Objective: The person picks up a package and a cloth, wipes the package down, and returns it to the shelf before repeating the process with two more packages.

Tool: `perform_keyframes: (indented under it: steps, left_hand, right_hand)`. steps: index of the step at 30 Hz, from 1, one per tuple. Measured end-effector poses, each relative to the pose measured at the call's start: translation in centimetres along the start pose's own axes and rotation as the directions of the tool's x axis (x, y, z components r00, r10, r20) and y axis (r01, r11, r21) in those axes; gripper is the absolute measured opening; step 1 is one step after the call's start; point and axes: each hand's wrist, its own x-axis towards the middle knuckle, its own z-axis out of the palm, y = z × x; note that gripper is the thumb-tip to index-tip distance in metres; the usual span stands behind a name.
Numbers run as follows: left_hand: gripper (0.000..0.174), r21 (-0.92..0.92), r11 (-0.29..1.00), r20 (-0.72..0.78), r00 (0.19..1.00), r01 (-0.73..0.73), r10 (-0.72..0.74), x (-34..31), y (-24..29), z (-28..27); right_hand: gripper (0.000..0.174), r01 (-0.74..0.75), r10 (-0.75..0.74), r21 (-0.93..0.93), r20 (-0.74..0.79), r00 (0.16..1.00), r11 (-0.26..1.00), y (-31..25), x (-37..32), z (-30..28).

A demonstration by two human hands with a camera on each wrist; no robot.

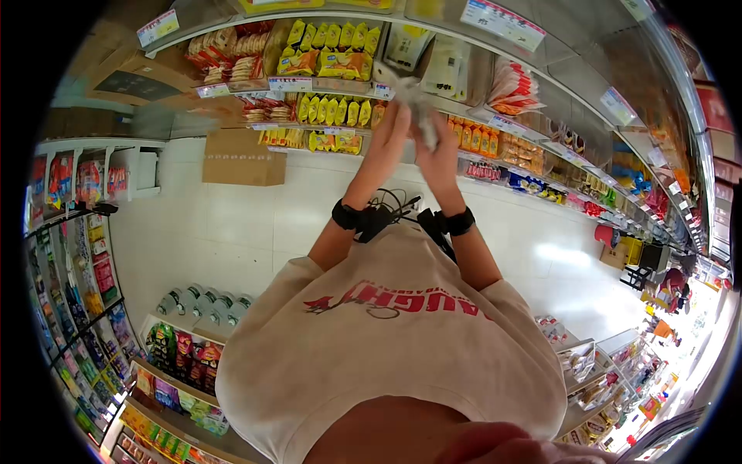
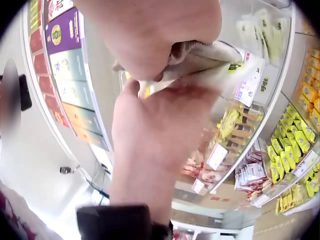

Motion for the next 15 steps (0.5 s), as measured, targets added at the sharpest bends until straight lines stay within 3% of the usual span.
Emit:
perform_keyframes:
  steps: [1, 2, 3, 5, 6, 7, 8, 9, 10, 11, 13, 14, 15]
  left_hand:
    - [0.060, 0.044, 0.938, 0.007, 0.938, 0.345, -0.346, -0.5, 1.5, -0.1]
    - [0.058, 0.035, 0.933, 0.018, 0.933, 0.358, -0.359, -0.4, 1.6, -0.2]
    - [0.056, 0.023, 0.928, 0.029, 0.928, 0.372, -0.372, -0.3, 1.5, -0.2]
    - [0.052, -0.045, 0.938, 0.031, 0.939, 0.344, -0.343, -0.5, -0.1, 0.5]
    - [0.049, 0.004, 0.970, 0.018, 0.970, 0.244, -0.244, -0.9, -0.4, 1.4]
    - [0.046, 0.054, 0.988, 0.011, 0.990, 0.142, -0.143, -1.2, -0.7, 2.5]
    - [0.042, 0.105, 0.994, 0.011, 0.999, 0.040, -0.041, -1.5, -0.8, 3.4]
    - [0.034, 0.211, 0.974, -0.064, 0.996, 0.077, -0.065, -2.0, -0.1, 4.0]
    - [0.033, 0.195, 0.978, -0.090, 0.994, 0.071, -0.054, -2.0, -0.2, 4.5]
    - [0.032, 0.176, 0.982, -0.116, 0.992, 0.067, -0.047, -2.1, -0.5, 5.0]
    - [0.030, 0.187, 0.978, -0.190, 0.980, 0.093, -0.057, -2.2, -0.5, 6.0]
    - [0.030, 0.235, 0.971, -0.150, 0.989, 0.033, 0.002, -2.0, -0.6, 6.6]
    - [0.030, 0.282, 0.959, -0.107, 0.992, -0.029, 0.061, -1.8, -0.7, 7.1]
  right_hand:
    - [0.057, 0.165, -0.165, 0.010, 0.055, 0.985, 0.986, -0.3, -0.2, 0.8]
    - [0.063, 0.327, -0.328, 0.025, 0.107, 0.939, 0.945, -0.4, -0.3, 1.1]
    - [0.073, 0.327, -0.322, 0.001, 0.171, 0.931, 0.945, -0.1, -0.7, 0.6]
    - [0.068, 0.324, -0.322, -0.073, 0.038, 0.946, 0.943, 1.0, -0.3, -0.1]
    - [0.066, 0.317, -0.321, -0.106, -0.028, 0.947, 0.943, 1.6, 0.1, -0.4]
    - [0.055, 0.185, -0.183, 0.000, -0.142, 0.973, 0.983, 2.0, 0.4, -0.7]
    - [0.050, 0.017, -0.009, 0.199, -0.043, 0.999, 0.980, 2.5, 0.1, -1.8]
    - [0.046, -0.164, 0.142, 0.371, 0.086, 0.986, 0.914, 1.9, 0.1, -3.6]
    - [0.042, -0.343, 0.256, 0.503, 0.236, 0.937, 0.793, 1.6, 0.0, -5.1]
    - [0.035, -0.329, 0.270, 0.518, 0.188, 0.944, 0.789, 1.7, -0.2, -6.1]
    - [0.033, -0.233, 0.138, 0.516, 0.215, 0.967, 0.824, 2.9, -2.1, -8.3]
    - [0.033, -0.187, 0.074, 0.517, 0.231, 0.970, 0.836, 3.4, -3.0, -9.4]
    - [0.033, -0.239, 0.133, 0.482, 0.244, 0.961, 0.843, 3.3, -3.3, -10.6]
